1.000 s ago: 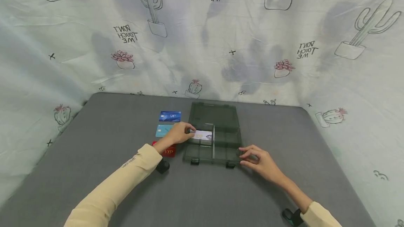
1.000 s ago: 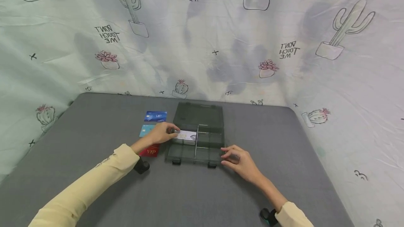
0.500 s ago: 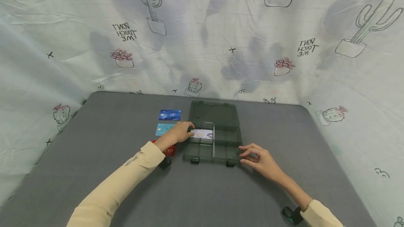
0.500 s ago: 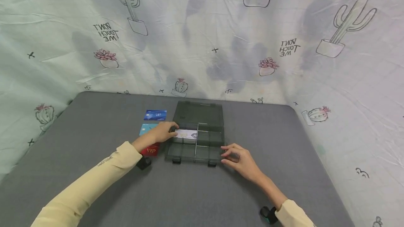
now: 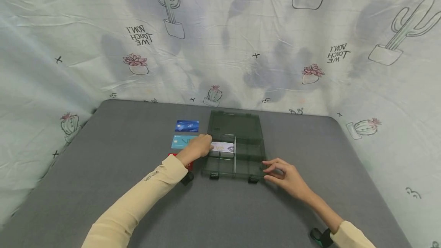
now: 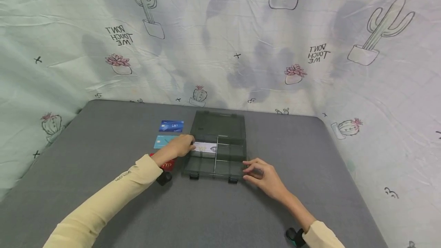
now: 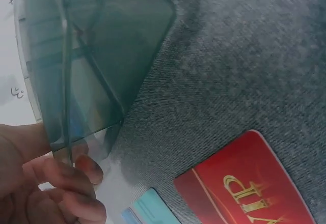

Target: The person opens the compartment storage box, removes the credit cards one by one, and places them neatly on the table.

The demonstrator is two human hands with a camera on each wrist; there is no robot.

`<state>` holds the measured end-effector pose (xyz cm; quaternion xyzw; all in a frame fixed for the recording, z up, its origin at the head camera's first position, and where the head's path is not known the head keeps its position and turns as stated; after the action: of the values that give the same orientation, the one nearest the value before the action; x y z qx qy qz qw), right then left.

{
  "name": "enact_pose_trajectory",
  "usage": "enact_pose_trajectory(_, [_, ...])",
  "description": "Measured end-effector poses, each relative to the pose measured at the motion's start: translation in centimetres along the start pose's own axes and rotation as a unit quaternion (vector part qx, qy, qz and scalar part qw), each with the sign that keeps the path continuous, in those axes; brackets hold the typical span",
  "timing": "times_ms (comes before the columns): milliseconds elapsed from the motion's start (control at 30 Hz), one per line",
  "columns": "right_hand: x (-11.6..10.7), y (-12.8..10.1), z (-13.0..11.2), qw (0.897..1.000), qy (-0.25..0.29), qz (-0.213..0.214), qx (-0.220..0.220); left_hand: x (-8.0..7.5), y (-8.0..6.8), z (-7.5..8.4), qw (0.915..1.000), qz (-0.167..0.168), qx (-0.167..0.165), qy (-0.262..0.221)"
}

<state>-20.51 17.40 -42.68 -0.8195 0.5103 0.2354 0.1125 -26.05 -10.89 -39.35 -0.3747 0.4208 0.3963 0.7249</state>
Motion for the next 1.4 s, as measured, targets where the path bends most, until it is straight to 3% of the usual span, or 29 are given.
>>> enact_pose_trajectory(200, [0.0,0.0,-0.1,1.000,0.005,-0.004,-0.010,-0.3,-0.2,-0.4,0.9987,0.044,-0.002,-0.026])
enact_pose_trajectory(400, [-0.1,-0.1,-0.3,1.000,0.004,0.000,-0.012,-0.6,-0.9,-0.8,0.9892,0.134,0.010,-0.059])
enact_pose_trajectory(500, [-0.1,-0.2,-0.2,1.000,0.004,0.001,-0.007,-0.6,-1.1,-1.0,0.9801,0.182,0.039,-0.069])
enact_pose_trajectory(667, [0.0,-0.3,-0.2,1.000,0.008,0.001,-0.006,-0.5,-1.3,-1.3,0.9637,0.221,0.108,-0.104])
enact_pose_trajectory(800, [0.0,-0.3,-0.3,1.000,0.010,0.002,-0.012,-0.7,-1.2,-1.5,0.9405,0.249,0.176,-0.151])
enact_pose_trajectory(867, [0.0,-0.3,-0.4,1.000,0.013,0.003,-0.016,-0.9,-1.0,-1.5,0.9327,0.255,0.195,-0.164])
enact_pose_trajectory(967, [0.0,-0.2,-0.5,1.000,0.014,0.004,-0.022,-0.9,-0.6,-1.4,0.9311,0.249,0.205,-0.170])
enact_pose_trajectory(1233, [0.1,-0.5,-0.2,1.000,0.013,0.007,-0.018,-0.5,0.3,-0.6,0.9387,0.232,0.188,-0.172])
enact_pose_trajectory(1400, [0.1,-0.4,-0.2,1.000,0.011,0.011,-0.017,-0.3,0.4,-0.9,0.9493,0.175,0.173,-0.196])
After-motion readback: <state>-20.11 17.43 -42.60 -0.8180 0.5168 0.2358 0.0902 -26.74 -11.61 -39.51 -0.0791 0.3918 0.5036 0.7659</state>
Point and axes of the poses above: each hand's wrist, its own y-axis towards the middle knuckle, its own x-axis out of the palm, z = x × y, the point moved 3 cm from there along y, towards the middle knuckle, and after that the axes turned 13 degrees about x, right-handed, at the moved point
